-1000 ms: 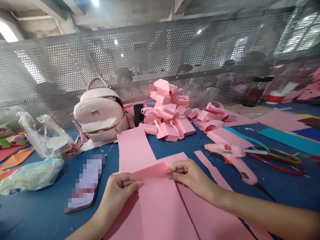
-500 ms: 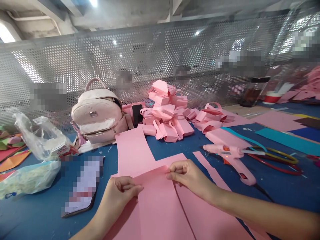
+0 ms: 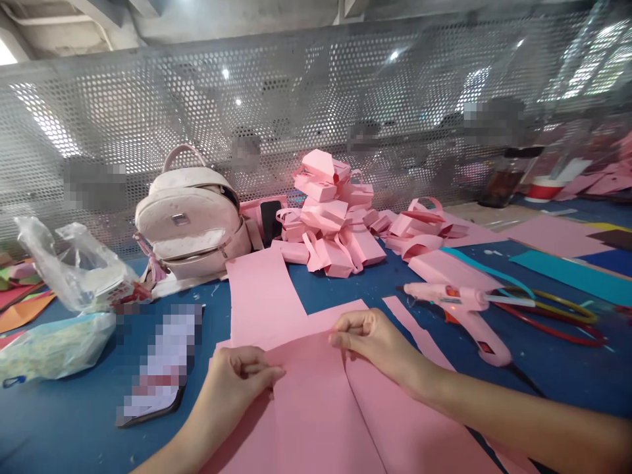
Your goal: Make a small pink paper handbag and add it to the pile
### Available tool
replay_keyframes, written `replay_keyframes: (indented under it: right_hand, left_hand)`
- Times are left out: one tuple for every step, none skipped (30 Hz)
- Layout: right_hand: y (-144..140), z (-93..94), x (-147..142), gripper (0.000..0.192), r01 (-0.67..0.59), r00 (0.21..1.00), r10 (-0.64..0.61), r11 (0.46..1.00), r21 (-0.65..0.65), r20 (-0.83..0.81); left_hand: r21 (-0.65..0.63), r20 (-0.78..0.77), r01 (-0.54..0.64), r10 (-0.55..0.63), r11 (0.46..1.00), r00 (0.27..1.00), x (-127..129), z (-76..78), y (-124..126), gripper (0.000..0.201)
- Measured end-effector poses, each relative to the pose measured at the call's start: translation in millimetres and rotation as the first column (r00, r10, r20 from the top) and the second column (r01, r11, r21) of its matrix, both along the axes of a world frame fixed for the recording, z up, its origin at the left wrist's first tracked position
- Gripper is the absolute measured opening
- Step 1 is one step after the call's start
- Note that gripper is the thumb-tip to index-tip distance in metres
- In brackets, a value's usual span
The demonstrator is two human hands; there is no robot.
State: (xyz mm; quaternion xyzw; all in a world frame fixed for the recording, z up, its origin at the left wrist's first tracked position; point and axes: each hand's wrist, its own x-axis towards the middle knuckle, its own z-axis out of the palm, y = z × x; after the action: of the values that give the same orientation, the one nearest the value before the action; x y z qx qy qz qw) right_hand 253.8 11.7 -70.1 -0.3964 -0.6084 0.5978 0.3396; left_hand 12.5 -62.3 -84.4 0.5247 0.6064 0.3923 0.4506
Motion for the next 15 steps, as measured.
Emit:
replay_keyframes:
  right_hand:
    - [0.2,-0.2,0.3,0.04,0.004,1.0,-0.004,1.0,-0.004,0.0]
    - [0.3,-0.3,0.6,0.039,0.007,1.0,-0.007,1.0,-0.008,0.002]
    - [0.3,-0.4,0.8,0.039,0.009,1.0,-0.008,1.0,-0.013,0.005]
    - [0.2,-0.4,1.1,0.038,0.009,1.0,-0.009,1.0,-0.017,0.007]
    - [-0.1,-0.3,1.3,0.037,0.013,1.0,-0.013,1.0,-0.018,0.008]
    - [-0.4,-0.1,1.6,0.037,0.02,1.0,-0.02,1.0,-0.016,0.008]
    - [-0.9,0.3,1.7,0.037,0.03,1.0,-0.03,0.999,-0.012,0.006]
    - [-1.5,0.8,1.9,0.037,0.041,0.999,-0.041,0.999,-0.007,0.003]
    - [-2.2,1.5,1.9,0.037,0.051,0.999,-0.051,0.999,-0.001,0.0]
    - [-2.9,2.1,1.9,0.038,0.056,0.998,-0.056,0.998,0.004,-0.003]
    - [-3.5,2.8,1.9,0.039,0.057,0.998,-0.057,0.998,0.007,-0.004]
    - [-4.0,3.3,1.9,0.039,0.053,0.999,-0.053,0.999,0.009,-0.005]
    - [-4.4,3.7,1.9,0.04,0.05,0.999,-0.05,0.999,0.011,-0.006]
    - [-4.5,3.9,2.1,0.04,0.047,0.999,-0.047,0.999,0.013,-0.006]
    - [-4.5,3.9,2.3,0.041,0.044,0.999,-0.044,0.999,0.015,-0.005]
  left_hand:
    - [0.001,-0.001,0.0,0.0,1.0,1.0,-0.4,0.0,-0.4,0.035]
    - [0.002,-0.001,0.002,-0.002,1.0,1.0,-0.6,0.2,-0.7,0.034]
    - [0.0,0.001,0.004,-0.004,1.0,1.0,-0.8,0.4,-0.8,0.034]
    - [-0.003,0.003,0.008,-0.008,1.0,1.0,-0.8,0.7,-0.7,0.034]
    - [-0.006,0.006,0.014,-0.014,1.0,1.0,-0.8,1.1,-0.5,0.034]
    - [-0.01,0.008,0.018,-0.018,1.0,1.0,-0.7,1.5,-0.1,0.034]
    - [-0.012,0.01,0.022,-0.022,1.0,1.0,-0.5,1.9,0.4,0.035]
    - [-0.012,0.012,0.024,-0.024,1.0,1.0,-0.3,2.3,0.9,0.036]
    - [-0.012,0.014,0.024,-0.024,1.0,1.0,-0.2,2.8,1.4,0.036]
    - [-0.011,0.018,0.022,-0.022,1.0,1.0,-0.1,3.2,1.7,0.037]
    - [-0.011,0.023,0.02,-0.02,1.0,1.0,0.0,3.8,1.8,0.038]
    - [-0.013,0.028,0.017,-0.017,1.0,0.999,0.0,4.4,1.7,0.038]
    - [-0.017,0.033,0.014,-0.014,1.0,0.999,-0.1,5.1,1.4,0.039]
    - [-0.021,0.04,0.011,-0.01,1.0,0.999,-0.2,5.8,1.0,0.04]
    - [-0.025,0.048,0.006,-0.005,1.0,0.999,-0.4,6.5,0.6,0.041]
